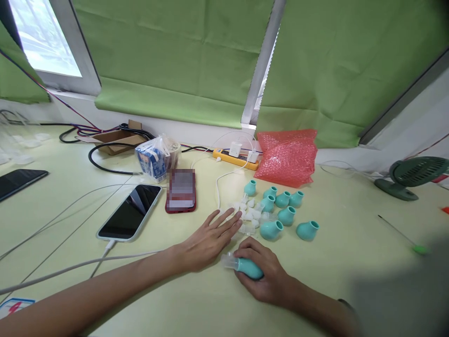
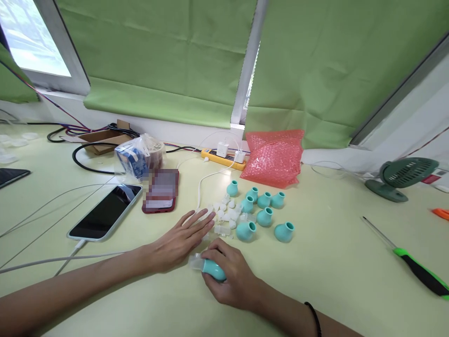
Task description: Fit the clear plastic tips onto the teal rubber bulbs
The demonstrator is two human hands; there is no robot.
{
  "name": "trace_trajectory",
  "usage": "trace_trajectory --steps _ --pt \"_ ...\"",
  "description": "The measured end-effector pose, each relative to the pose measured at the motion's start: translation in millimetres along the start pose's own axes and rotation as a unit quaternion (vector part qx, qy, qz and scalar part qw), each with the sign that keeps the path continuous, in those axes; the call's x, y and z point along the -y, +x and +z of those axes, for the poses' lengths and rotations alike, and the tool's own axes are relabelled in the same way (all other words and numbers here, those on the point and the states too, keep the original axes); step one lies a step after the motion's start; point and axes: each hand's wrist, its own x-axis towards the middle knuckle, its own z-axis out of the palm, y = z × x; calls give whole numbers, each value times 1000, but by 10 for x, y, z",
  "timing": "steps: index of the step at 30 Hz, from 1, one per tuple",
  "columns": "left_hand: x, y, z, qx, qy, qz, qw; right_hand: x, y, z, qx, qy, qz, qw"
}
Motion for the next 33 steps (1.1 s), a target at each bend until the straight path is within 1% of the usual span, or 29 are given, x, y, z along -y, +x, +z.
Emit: trace_trajectory --steps 3,5,8,9,11,14,17,24,28,30,33 --pt "-3 -43 -8 -6 -46 0 999 -19 23 9 3 4 20 1000" --pt "-2 -60 -37 -39 -91 0 995 -40 37 19 -13 6 33 999" --pt "-26 -69 -103 -120 -169 -4 978 -74 49 32 -45 -5 37 998" --pt "-45 -70 -128 -137 -187 -6 973 -83 49 35 -54 -11 35 998" --pt "-93 -67 -165 -142 -204 -11 969 -96 45 38 -66 -22 24 997" --pt "-153 -54 -171 -125 -197 -41 972 -100 29 34 -72 -28 -11 997" --pt "-162 -46 -130 -134 -181 -55 973 -96 15 27 -79 -31 -24 996" --pt "-134 -79 -51 -196 -156 -8 968 -75 51 -10 -141 -31 -4 990" --pt "-138 -73 -58 -220 -166 19 961 -48 73 -39 -116 -25 20 993" --pt "-136 -66 -77 -224 -176 18 958 -41 79 -45 -106 -16 30 994" --pt "-126 -68 -104 -223 -166 3 961 -31 81 -46 -112 -7 27 993"
